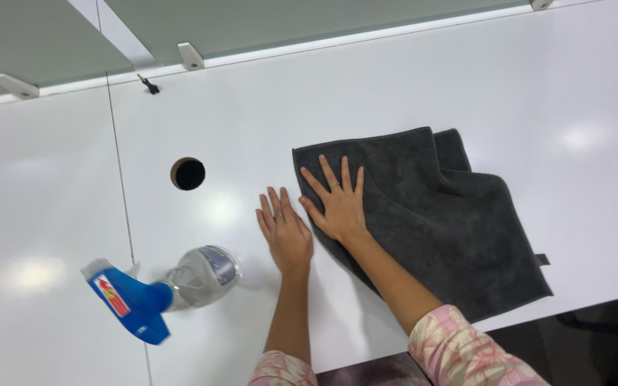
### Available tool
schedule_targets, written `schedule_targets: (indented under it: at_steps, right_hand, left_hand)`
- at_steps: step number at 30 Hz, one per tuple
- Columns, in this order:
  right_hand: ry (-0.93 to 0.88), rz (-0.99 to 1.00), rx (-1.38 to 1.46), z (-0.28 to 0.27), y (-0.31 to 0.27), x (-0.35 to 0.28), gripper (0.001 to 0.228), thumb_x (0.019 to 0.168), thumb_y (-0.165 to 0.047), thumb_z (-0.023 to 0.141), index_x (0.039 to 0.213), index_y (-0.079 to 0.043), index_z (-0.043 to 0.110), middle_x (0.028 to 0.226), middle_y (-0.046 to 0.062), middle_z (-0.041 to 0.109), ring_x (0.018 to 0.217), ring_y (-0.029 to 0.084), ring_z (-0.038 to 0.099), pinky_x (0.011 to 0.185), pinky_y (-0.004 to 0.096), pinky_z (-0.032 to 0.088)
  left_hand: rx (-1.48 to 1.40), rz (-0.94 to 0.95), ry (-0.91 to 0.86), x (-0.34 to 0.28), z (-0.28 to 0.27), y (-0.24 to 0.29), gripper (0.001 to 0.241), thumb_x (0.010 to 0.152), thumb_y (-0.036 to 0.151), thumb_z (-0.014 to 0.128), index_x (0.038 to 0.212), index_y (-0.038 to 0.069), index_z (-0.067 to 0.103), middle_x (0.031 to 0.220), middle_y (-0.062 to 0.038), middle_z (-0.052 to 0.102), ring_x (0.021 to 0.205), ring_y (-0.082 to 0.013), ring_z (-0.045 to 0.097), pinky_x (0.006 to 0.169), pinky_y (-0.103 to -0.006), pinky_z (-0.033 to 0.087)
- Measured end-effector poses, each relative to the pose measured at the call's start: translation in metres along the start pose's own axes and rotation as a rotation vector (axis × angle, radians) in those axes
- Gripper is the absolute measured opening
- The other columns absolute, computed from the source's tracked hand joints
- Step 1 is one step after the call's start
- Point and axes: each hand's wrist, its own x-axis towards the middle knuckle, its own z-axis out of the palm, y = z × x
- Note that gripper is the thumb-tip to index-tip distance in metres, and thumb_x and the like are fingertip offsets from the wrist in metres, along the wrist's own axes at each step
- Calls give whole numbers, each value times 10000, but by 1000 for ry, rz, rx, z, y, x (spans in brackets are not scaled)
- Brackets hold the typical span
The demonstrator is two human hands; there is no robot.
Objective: The person sprays a cleaning solution on a white desk, wipes the surface with a grey cloth, moves office chairs aside, and continues wiping the desk surface and edges.
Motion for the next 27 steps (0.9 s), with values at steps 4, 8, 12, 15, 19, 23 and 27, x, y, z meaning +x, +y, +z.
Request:
schedule_targets:
  at_steps: [4,8,12,15,19,23,27]
  right_hand:
    - [25,-4,49,-4,2,-40,617,989,-557,514,1549,-303,469,1679,112,277,1523,481,182,1188,700,60]
    - [18,-33,82,-17,-1,-113,614,974,-525,561,1536,-290,484,1668,124,305,1514,477,226,1194,697,120]
    - [-77,-110,116,-42,0,-189,622,958,-506,593,1527,-273,498,1644,148,322,1483,501,228,1157,697,150]
    - [-147,-163,126,-56,6,-230,615,957,-508,609,1519,-284,503,1636,156,318,1470,512,224,1131,700,161]
    - [-153,-190,149,-61,23,-244,611,957,-537,605,1518,-322,498,1652,87,325,1500,482,232,1162,691,174]
    - [-258,-53,136,-60,69,-222,640,935,-567,593,1520,-346,455,1674,62,263,1506,446,207,1163,694,163]
    - [-245,134,354,-75,161,-217,678,943,-576,539,1561,-346,382,1687,140,195,1509,507,155,1174,646,202]
  left_hand:
    - [21,3,10,2,4,-3,497,999,101,499,1491,29,498,1611,-159,409,1540,-335,290,1266,-518,211]
    - [23,7,17,0,11,-7,474,1033,98,474,1500,33,509,1616,-164,416,1541,-338,283,1271,-511,206]
    - [-30,29,14,0,11,-11,470,1039,105,464,1503,42,508,1625,-171,404,1532,-356,282,1263,-516,198]
    - [-109,37,2,1,9,-15,459,1055,113,459,1508,54,505,1633,-171,388,1532,-370,278,1265,-521,192]
    - [-184,61,-59,-19,-6,-23,453,1071,91,421,1519,90,491,1653,-178,352,1539,-385,261,1260,-520,181]
    - [-9,36,-82,-74,-30,-27,481,1069,103,415,1547,123,458,1643,-162,364,1528,-375,277,1248,-523,181]
    - [89,-7,-73,-122,-51,-36,502,1049,139,426,1550,144,453,1635,-147,372,1527,-369,278,1244,-526,169]
